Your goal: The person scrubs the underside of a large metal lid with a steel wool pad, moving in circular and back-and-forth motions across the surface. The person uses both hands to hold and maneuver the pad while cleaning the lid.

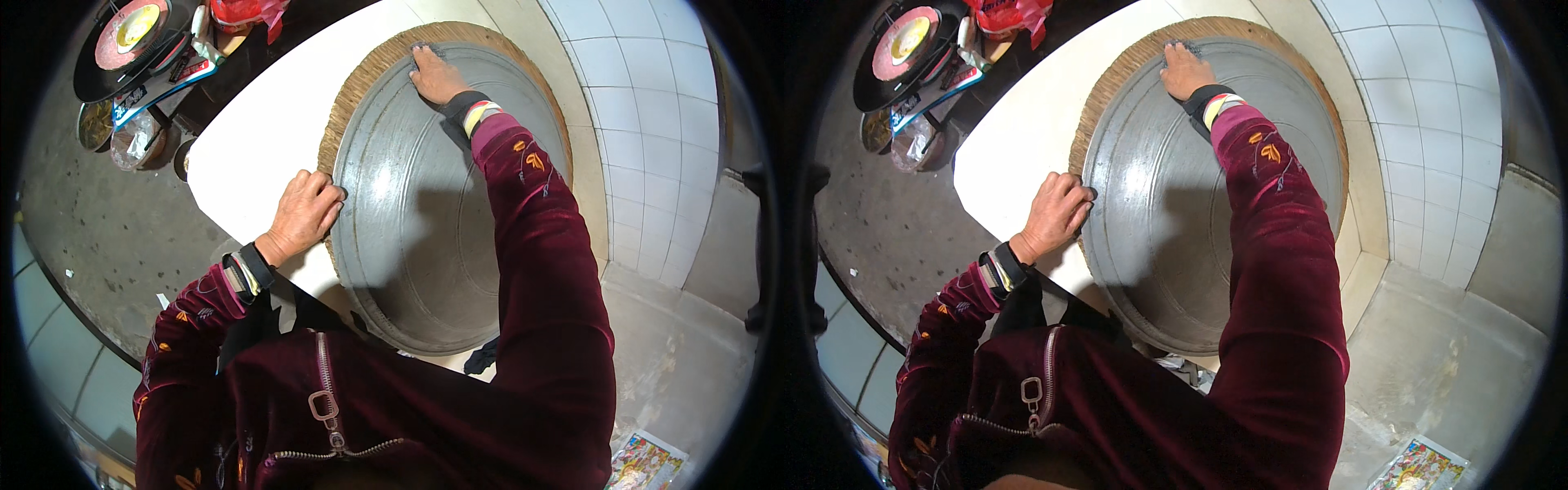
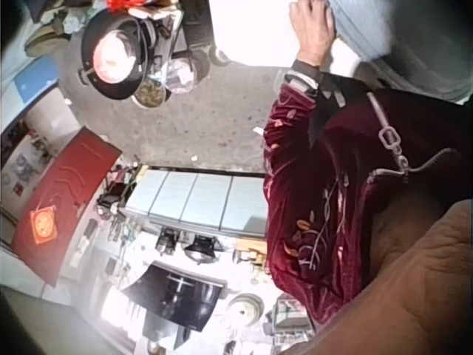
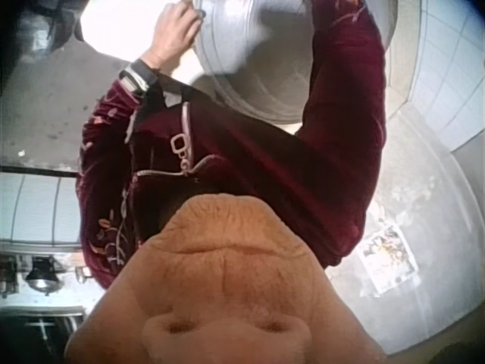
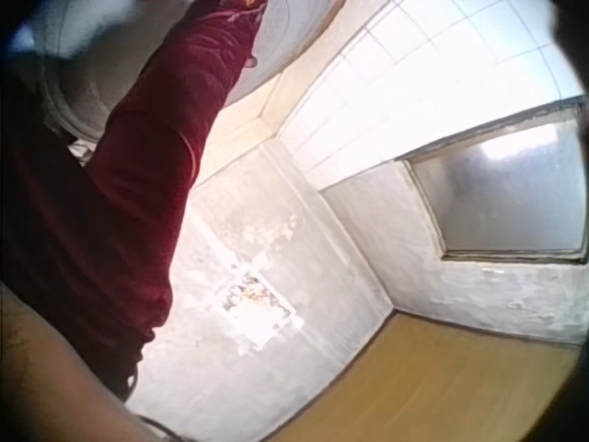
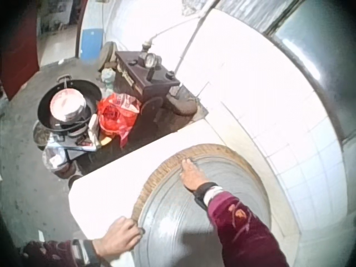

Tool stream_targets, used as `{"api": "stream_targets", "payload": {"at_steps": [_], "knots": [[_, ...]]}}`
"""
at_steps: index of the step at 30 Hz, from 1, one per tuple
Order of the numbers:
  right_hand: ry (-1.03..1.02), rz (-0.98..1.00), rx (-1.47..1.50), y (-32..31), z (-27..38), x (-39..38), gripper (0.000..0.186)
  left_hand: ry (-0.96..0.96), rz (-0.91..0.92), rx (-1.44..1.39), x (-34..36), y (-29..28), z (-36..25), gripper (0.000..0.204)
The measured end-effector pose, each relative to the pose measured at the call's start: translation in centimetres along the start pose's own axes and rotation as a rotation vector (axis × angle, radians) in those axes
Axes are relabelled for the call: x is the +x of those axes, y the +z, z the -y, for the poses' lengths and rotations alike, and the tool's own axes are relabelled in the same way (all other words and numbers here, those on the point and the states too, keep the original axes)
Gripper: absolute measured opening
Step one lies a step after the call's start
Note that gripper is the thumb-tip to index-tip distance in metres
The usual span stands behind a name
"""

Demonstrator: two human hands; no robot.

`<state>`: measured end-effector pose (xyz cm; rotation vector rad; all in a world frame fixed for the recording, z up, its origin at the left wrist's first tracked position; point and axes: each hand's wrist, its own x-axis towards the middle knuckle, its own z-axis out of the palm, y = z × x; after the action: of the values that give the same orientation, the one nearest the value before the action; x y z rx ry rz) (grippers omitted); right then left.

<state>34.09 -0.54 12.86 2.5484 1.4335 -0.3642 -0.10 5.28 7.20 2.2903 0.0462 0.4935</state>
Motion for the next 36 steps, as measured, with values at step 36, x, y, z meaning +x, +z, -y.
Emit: {"api": "stream_targets", "payload": {"at_steps": [36], "knots": [[-0.343,0.003,-0.113,1.7,11.4,-11.7,0.067,0.030,-0.083,-0.033,-0.5,-0.2,-0.2,0.016]]}}
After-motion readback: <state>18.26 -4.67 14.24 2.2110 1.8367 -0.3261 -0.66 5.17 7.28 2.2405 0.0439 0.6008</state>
